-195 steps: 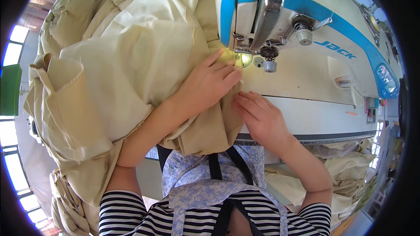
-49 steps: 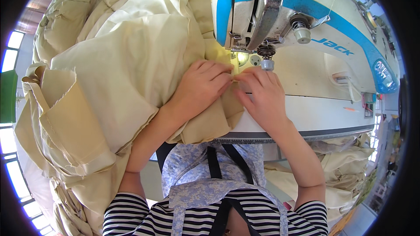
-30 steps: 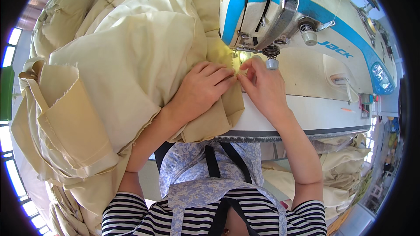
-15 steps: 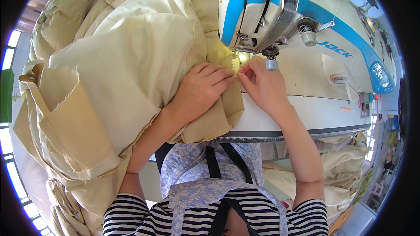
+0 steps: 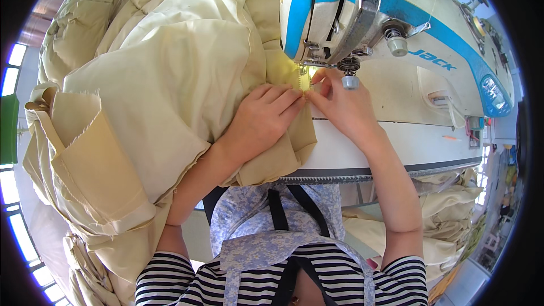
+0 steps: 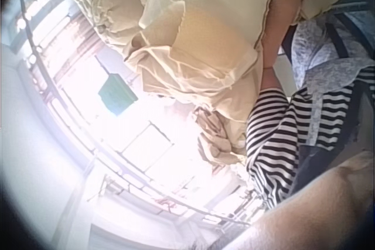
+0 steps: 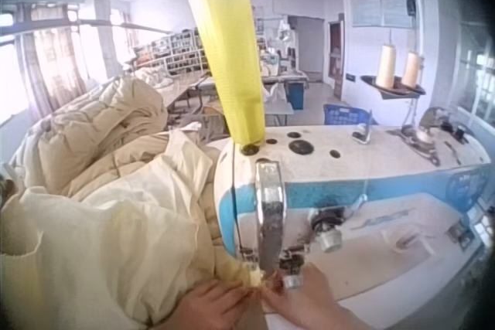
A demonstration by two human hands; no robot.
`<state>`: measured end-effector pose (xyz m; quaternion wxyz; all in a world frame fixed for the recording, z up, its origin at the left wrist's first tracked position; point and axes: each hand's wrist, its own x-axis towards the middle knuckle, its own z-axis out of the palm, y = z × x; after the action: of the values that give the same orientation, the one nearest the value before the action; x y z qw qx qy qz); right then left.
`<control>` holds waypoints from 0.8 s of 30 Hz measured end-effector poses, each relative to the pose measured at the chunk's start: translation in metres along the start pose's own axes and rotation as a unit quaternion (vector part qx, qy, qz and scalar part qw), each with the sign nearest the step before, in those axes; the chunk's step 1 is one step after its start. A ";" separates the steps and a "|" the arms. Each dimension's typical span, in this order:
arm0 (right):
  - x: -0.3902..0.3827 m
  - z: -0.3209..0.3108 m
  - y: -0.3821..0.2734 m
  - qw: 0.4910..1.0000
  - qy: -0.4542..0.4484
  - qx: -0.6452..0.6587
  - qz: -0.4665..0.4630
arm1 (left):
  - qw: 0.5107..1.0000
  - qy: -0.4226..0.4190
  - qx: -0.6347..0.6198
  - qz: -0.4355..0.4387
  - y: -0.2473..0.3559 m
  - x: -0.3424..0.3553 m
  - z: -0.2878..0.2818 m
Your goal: The person sews a beige quilted jacket using a sewing machine, aligning and stitching a zipper into the garment. The person repeatedly adjusts the fabric and zipper, guides the material through the machine, and trims excess thread.
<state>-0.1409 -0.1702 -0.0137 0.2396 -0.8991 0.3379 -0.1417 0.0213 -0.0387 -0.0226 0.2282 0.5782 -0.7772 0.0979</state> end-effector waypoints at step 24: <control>0.000 0.007 0.021 0.942 0.149 -0.131 -0.270 | 0.999 0.032 -0.023 -0.018 -0.017 0.013 0.011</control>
<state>-0.1495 -0.1820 -0.0305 0.0193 -0.9487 0.1299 -0.2876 0.0320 -0.0599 -0.0284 0.2679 0.5834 -0.7609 0.0941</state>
